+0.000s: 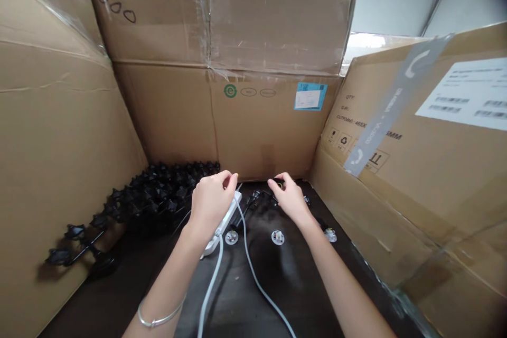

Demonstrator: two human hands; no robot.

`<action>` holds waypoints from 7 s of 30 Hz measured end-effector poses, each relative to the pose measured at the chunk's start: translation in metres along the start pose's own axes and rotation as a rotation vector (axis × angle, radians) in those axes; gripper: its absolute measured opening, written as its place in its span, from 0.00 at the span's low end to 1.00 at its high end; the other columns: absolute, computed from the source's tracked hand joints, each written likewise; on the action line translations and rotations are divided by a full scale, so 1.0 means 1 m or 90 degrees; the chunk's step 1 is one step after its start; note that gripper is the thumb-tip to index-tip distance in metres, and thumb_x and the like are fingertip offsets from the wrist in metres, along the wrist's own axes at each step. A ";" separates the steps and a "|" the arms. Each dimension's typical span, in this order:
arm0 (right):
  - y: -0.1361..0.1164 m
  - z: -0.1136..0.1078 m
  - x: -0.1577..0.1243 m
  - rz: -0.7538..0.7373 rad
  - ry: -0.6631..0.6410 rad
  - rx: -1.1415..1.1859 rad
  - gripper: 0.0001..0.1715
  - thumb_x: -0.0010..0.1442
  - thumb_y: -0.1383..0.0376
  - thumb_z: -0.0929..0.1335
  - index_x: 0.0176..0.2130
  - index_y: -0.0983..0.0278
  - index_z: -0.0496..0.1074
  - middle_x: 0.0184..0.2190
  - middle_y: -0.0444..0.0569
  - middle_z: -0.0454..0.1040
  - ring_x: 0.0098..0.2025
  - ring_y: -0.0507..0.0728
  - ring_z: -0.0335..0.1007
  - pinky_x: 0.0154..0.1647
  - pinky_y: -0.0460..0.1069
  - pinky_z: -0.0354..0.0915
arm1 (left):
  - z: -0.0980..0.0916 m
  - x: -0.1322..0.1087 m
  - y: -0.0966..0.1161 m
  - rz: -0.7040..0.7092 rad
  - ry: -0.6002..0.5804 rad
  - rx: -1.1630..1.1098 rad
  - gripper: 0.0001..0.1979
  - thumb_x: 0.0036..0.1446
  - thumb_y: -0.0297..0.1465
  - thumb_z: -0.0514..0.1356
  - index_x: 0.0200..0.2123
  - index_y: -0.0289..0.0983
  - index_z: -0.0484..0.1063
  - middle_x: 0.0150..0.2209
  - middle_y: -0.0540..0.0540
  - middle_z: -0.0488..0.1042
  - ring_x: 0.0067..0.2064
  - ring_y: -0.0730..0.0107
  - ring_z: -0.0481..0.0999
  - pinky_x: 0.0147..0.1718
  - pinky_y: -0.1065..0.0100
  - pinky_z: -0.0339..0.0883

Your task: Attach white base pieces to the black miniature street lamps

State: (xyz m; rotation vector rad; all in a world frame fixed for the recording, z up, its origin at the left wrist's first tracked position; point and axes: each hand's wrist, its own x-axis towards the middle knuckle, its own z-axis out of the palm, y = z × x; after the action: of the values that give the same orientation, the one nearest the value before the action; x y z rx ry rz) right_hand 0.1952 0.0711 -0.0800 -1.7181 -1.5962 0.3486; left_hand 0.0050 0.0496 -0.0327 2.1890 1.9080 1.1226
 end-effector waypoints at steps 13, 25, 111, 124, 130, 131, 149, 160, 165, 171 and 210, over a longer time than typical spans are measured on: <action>-0.068 -0.023 -0.053 -0.343 0.100 0.118 0.17 0.58 0.63 0.65 0.47 0.63 0.64 0.41 0.50 0.70 0.39 0.55 0.68 0.38 0.48 0.66 | -0.007 -0.011 0.012 -0.049 -0.318 -0.714 0.31 0.59 0.49 0.46 0.60 0.39 0.53 0.45 0.38 0.72 0.36 0.65 0.76 0.36 0.63 0.70; 0.000 -0.066 -0.051 -0.126 0.016 -0.117 0.21 0.62 0.59 0.61 0.54 0.60 0.62 0.44 0.50 0.73 0.45 0.57 0.70 0.43 0.52 0.65 | -0.020 0.000 0.004 -0.131 -0.237 -0.659 0.17 0.57 0.41 0.52 0.43 0.35 0.59 0.29 0.47 0.72 0.27 0.68 0.75 0.23 0.70 0.66; -0.072 -0.055 -0.060 -0.391 0.129 0.225 0.13 0.55 0.76 0.64 0.35 0.61 0.72 0.38 0.47 0.71 0.40 0.54 0.69 0.39 0.48 0.66 | -0.008 -0.012 0.016 -0.028 -0.187 -0.696 0.19 0.58 0.43 0.53 0.48 0.38 0.66 0.42 0.44 0.72 0.32 0.70 0.76 0.25 0.74 0.66; -0.069 -0.050 -0.060 -0.292 0.061 0.330 0.15 0.61 0.69 0.62 0.46 0.56 0.71 0.37 0.46 0.68 0.36 0.51 0.68 0.36 0.46 0.69 | -0.009 -0.012 0.018 -0.076 -0.206 -0.716 0.18 0.56 0.40 0.56 0.48 0.39 0.68 0.36 0.47 0.72 0.31 0.70 0.76 0.24 0.74 0.65; -0.073 -0.051 -0.058 -0.216 0.068 0.292 0.03 0.57 0.65 0.66 0.35 0.63 0.69 0.31 0.46 0.73 0.34 0.52 0.70 0.37 0.48 0.66 | -0.009 -0.013 0.019 -0.085 -0.205 -0.704 0.19 0.57 0.40 0.55 0.49 0.38 0.67 0.36 0.46 0.73 0.32 0.69 0.76 0.25 0.74 0.66; -0.073 -0.050 -0.058 -0.201 0.063 0.284 0.04 0.56 0.65 0.67 0.33 0.63 0.69 0.30 0.45 0.73 0.33 0.53 0.70 0.36 0.48 0.66 | -0.009 -0.013 0.020 -0.084 -0.202 -0.702 0.19 0.57 0.40 0.55 0.49 0.38 0.67 0.36 0.46 0.73 0.32 0.69 0.76 0.25 0.74 0.66; -0.064 -0.039 -0.046 -0.139 0.000 0.297 0.11 0.52 0.60 0.69 0.25 0.65 0.69 0.26 0.45 0.70 0.26 0.51 0.62 0.27 0.46 0.58 | -0.006 -0.014 0.018 -0.056 -0.217 -0.711 0.18 0.56 0.39 0.56 0.49 0.38 0.68 0.32 0.48 0.72 0.33 0.70 0.71 0.27 0.73 0.67; -0.062 -0.035 -0.043 -0.099 0.014 0.323 0.14 0.51 0.58 0.70 0.23 0.65 0.68 0.23 0.43 0.68 0.25 0.51 0.60 0.27 0.46 0.56 | -0.004 -0.014 0.017 -0.046 -0.232 -0.715 0.18 0.57 0.39 0.55 0.49 0.38 0.68 0.34 0.46 0.74 0.34 0.69 0.74 0.28 0.73 0.67; -0.058 -0.034 -0.040 -0.086 0.023 0.288 0.14 0.50 0.58 0.71 0.23 0.64 0.67 0.23 0.43 0.67 0.26 0.51 0.60 0.27 0.46 0.56 | -0.004 -0.015 0.018 -0.040 -0.227 -0.701 0.18 0.57 0.39 0.55 0.49 0.38 0.68 0.35 0.46 0.75 0.34 0.69 0.75 0.27 0.73 0.67; -0.056 -0.034 -0.039 -0.080 0.045 0.259 0.17 0.47 0.58 0.72 0.21 0.64 0.62 0.20 0.40 0.62 0.22 0.49 0.56 0.23 0.45 0.53 | -0.005 -0.015 0.022 -0.050 -0.240 -0.692 0.18 0.56 0.39 0.56 0.48 0.37 0.68 0.35 0.45 0.75 0.33 0.70 0.74 0.27 0.73 0.66; -0.058 -0.044 -0.041 -0.119 -0.103 0.404 0.17 0.55 0.61 0.67 0.45 0.62 0.71 0.38 0.49 0.74 0.34 0.53 0.72 0.33 0.47 0.67 | 0.000 -0.019 0.016 0.067 -0.242 -0.632 0.11 0.61 0.35 0.52 0.46 0.41 0.57 0.46 0.46 0.71 0.38 0.72 0.74 0.32 0.72 0.65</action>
State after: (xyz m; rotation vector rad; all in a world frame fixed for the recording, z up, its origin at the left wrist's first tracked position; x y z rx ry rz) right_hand 0.1734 0.0147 -0.0225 -1.0701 -1.5231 0.8161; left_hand 0.0188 0.0290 -0.0350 1.7272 0.7933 1.1768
